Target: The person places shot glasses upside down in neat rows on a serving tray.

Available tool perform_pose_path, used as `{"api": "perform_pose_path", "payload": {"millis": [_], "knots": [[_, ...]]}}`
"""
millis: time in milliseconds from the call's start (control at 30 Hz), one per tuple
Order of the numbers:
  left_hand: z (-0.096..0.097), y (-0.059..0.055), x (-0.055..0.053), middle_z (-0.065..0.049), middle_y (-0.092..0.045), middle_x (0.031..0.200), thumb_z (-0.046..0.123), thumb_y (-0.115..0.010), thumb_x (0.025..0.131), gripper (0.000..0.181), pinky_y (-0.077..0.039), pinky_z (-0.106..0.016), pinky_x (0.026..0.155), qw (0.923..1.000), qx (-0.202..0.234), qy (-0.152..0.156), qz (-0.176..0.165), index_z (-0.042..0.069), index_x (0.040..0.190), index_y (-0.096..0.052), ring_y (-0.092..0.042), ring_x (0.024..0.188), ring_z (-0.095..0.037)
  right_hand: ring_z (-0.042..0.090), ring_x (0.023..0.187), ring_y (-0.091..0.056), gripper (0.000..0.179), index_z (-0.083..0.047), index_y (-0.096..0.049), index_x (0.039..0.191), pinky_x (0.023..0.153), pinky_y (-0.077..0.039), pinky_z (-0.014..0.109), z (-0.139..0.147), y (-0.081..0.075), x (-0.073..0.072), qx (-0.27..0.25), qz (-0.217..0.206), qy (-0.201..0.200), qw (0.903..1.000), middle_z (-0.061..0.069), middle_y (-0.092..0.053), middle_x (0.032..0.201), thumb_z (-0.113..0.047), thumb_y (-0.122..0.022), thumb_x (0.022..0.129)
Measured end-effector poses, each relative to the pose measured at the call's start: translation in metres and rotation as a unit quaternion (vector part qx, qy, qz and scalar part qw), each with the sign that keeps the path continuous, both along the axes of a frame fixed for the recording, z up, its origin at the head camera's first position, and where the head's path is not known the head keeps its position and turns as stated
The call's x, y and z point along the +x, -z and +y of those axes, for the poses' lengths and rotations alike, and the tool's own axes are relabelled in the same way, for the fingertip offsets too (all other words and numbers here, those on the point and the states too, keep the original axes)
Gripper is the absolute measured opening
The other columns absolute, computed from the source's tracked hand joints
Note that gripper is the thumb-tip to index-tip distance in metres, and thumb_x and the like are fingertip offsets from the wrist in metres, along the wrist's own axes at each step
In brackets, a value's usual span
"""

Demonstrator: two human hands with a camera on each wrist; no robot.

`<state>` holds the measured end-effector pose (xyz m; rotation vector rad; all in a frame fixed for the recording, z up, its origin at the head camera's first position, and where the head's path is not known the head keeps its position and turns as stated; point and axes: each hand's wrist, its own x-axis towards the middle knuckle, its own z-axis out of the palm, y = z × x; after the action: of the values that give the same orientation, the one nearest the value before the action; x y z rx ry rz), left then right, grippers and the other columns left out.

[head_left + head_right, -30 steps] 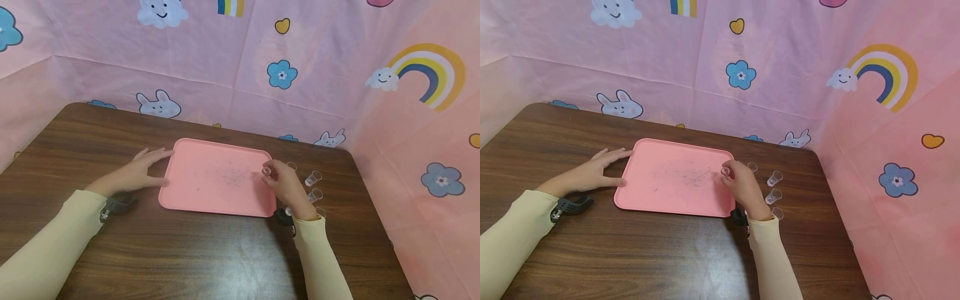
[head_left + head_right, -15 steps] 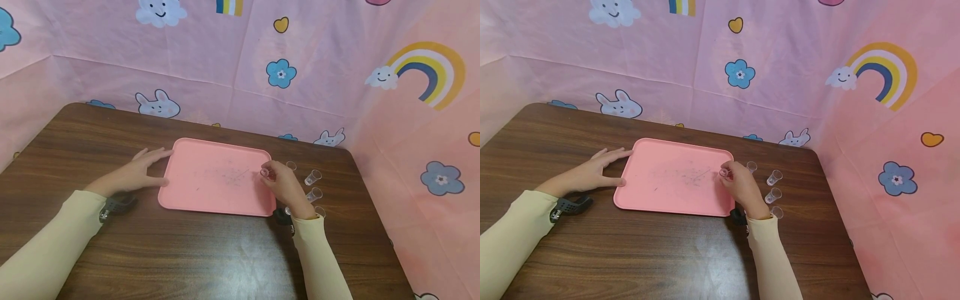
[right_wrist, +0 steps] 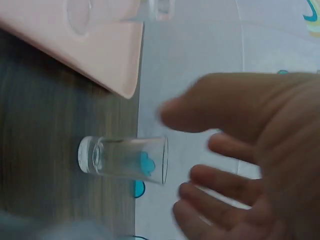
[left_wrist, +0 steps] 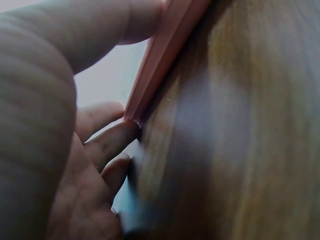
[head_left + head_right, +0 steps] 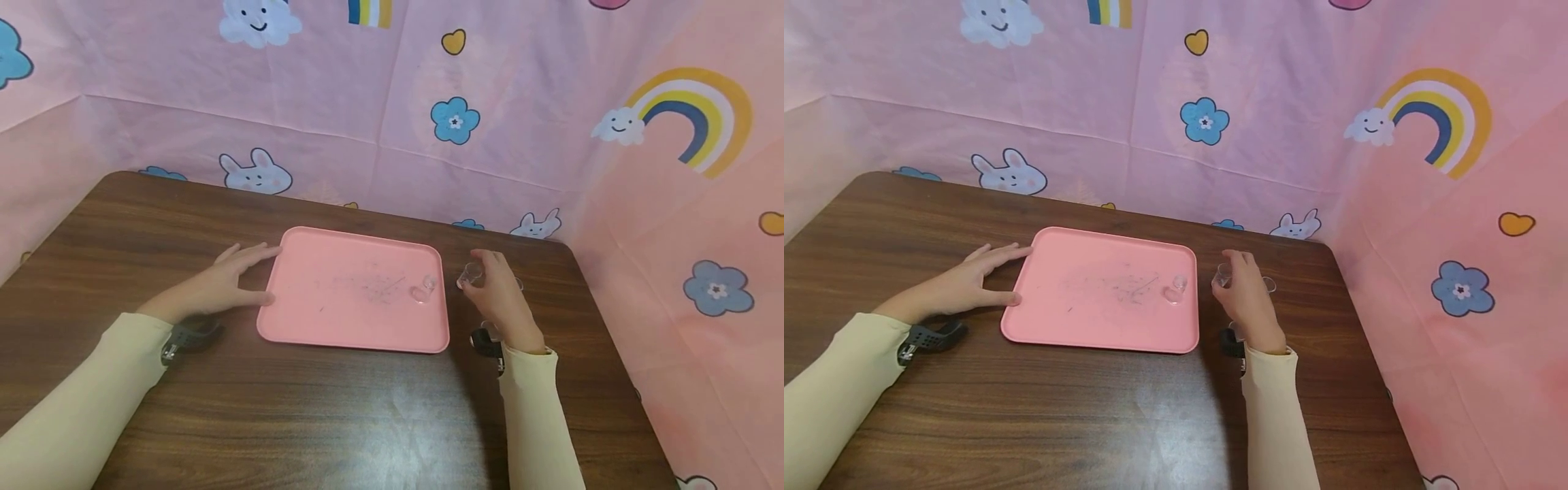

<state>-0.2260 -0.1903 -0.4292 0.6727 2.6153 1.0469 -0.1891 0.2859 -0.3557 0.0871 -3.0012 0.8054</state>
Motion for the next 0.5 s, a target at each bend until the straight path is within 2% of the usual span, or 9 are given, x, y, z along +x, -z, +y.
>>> {"api": "perform_pose_path", "payload": {"millis": [100,233,500], "knots": [[-0.0015,-0.0004,0.0011,-0.026,-0.023,0.168,0.047,-0.08,0.087,0.094,0.008,-0.061,0.126,1.0,0.001,0.0,-0.001,0.013,0.162,-0.034,-0.009,0.157,-0.046,0.044,0.14,-0.045,0.068,0.001,-0.04,0.154,0.118,-0.037,0.059,0.0023,-0.0002,-0.0018,0.017,-0.037,-0.003,0.9992,0.027,-0.037,0.157,-0.015,-0.073,0.096],[-0.0032,-0.0005,0.0012,-0.026,-0.025,0.167,0.045,-0.08,0.087,0.093,0.009,-0.059,0.126,1.0,0.007,0.002,0.006,0.012,0.162,-0.034,-0.012,0.157,-0.046,0.045,0.148,-0.036,0.069,0.001,-0.036,0.157,0.122,-0.03,0.06,0.0028,0.0003,-0.0041,0.033,-0.065,-0.01,0.9973,0.028,-0.032,0.161,-0.018,-0.069,0.099],[-0.0033,0.0058,-0.0039,-0.024,-0.025,0.167,0.048,-0.079,0.088,0.094,0.007,-0.061,0.126,0.9999,0.002,0.007,0.007,0.014,0.162,-0.033,-0.012,0.157,-0.045,0.044,0.147,-0.037,0.065,0.001,-0.037,0.156,0.12,-0.032,0.061,0.0047,-0.0018,-0.0022,0.049,-0.097,-0.006,0.9941,0.027,-0.038,0.159,-0.02,-0.067,0.101]]}}
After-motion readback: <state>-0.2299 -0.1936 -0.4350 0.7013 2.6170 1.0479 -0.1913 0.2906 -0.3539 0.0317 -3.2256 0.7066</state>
